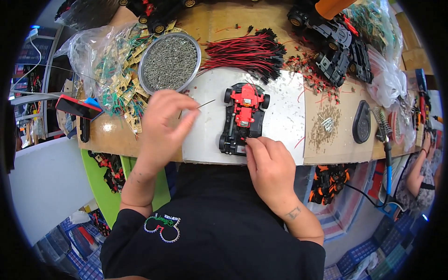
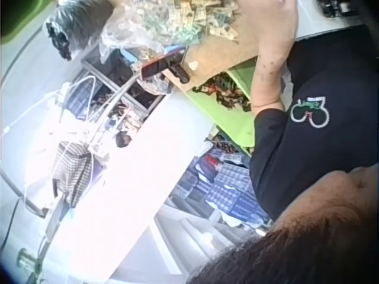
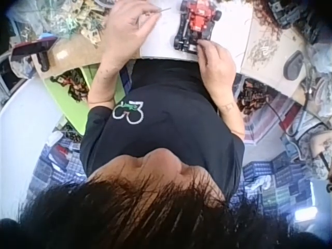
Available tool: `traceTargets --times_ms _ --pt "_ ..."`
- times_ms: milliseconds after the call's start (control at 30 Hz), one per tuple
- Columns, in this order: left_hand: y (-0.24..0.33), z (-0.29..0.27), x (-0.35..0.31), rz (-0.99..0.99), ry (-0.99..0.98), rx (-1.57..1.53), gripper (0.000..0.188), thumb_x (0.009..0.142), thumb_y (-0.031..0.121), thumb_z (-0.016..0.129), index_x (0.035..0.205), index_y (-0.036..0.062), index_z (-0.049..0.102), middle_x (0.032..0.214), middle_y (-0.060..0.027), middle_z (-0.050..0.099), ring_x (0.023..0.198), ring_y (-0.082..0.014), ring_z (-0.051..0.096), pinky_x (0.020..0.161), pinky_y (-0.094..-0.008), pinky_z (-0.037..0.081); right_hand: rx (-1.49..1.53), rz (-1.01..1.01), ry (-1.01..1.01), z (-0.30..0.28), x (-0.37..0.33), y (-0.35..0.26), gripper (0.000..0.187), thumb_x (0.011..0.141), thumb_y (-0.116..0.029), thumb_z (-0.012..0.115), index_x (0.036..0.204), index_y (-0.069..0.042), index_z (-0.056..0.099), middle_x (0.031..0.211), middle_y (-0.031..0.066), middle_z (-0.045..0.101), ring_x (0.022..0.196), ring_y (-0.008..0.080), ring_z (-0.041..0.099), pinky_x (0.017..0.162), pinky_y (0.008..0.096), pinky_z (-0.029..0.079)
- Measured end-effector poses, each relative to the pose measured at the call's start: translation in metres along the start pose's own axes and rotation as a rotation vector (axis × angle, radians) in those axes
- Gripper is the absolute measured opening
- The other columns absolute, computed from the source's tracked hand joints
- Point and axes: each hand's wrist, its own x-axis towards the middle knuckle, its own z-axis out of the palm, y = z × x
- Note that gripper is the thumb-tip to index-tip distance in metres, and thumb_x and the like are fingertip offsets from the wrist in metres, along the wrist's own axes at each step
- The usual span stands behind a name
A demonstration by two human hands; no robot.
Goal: The person assembles toy racing cars by attaching circuit boards and wires to plastic chassis with an electric screwdriver, then soldering the connections with a soldering iron and pliers.
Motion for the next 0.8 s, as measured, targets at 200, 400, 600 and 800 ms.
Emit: traceTargets --times_ms 200,400,600,800 --pt "0.021 0.031 -0.025 0.192 -0.280 0.036 0.025 0.075 0.025 0.080 0.097 0.0151 0.074 0.103 -0.0013 0.065 0.105 -0.0247 0.054 0.089 -0.0418 0.039 -0.069 0.072 -0.062 -0.005 0.000 -0.003 0.021 0.080 -0.007 0.075 0.099 -0.005 0.065 0.089 0.0081 0.064 0.075 0.0267 0.061 0.067 0.0373 0.049" --pt "0.018 0.041 -0.033 0.305 -0.287 0.179 0.034 0.072 0.035 0.079 0.102 0.0185 0.074 0.112 -0.0024 0.062 0.108 -0.0253 0.052 0.089 -0.0440 0.035 0.020 0.087 -0.087 -0.004 -0.002 -0.003 0.021 0.082 -0.005 0.073 0.102 -0.003 0.066 0.088 0.0094 0.064 0.077 0.0279 0.062 0.068 0.0383 0.050" --pt "0.016 0.044 -0.033 0.362 -0.264 0.216 0.038 0.072 0.037 0.080 0.104 0.0178 0.073 0.113 -0.0029 0.061 0.109 -0.0256 0.051 0.090 -0.0453 0.034 0.049 0.088 -0.088 -0.003 0.001 -0.003 0.023 0.083 -0.003 0.071 0.106 -0.002 0.067 0.087 0.0100 0.064 0.078 0.0283 0.062 0.068 0.0387 0.051" --pt "0.011 0.046 -0.034 0.314 -0.284 0.132 0.039 0.072 0.037 0.080 0.104 0.0169 0.072 0.115 -0.0034 0.060 0.109 -0.0264 0.051 0.091 -0.0465 0.035 0.055 0.085 -0.095 -0.001 0.004 -0.003 0.023 0.081 -0.002 0.071 0.105 -0.002 0.068 0.087 0.0099 0.063 0.078 0.0279 0.062 0.068 0.0384 0.051"
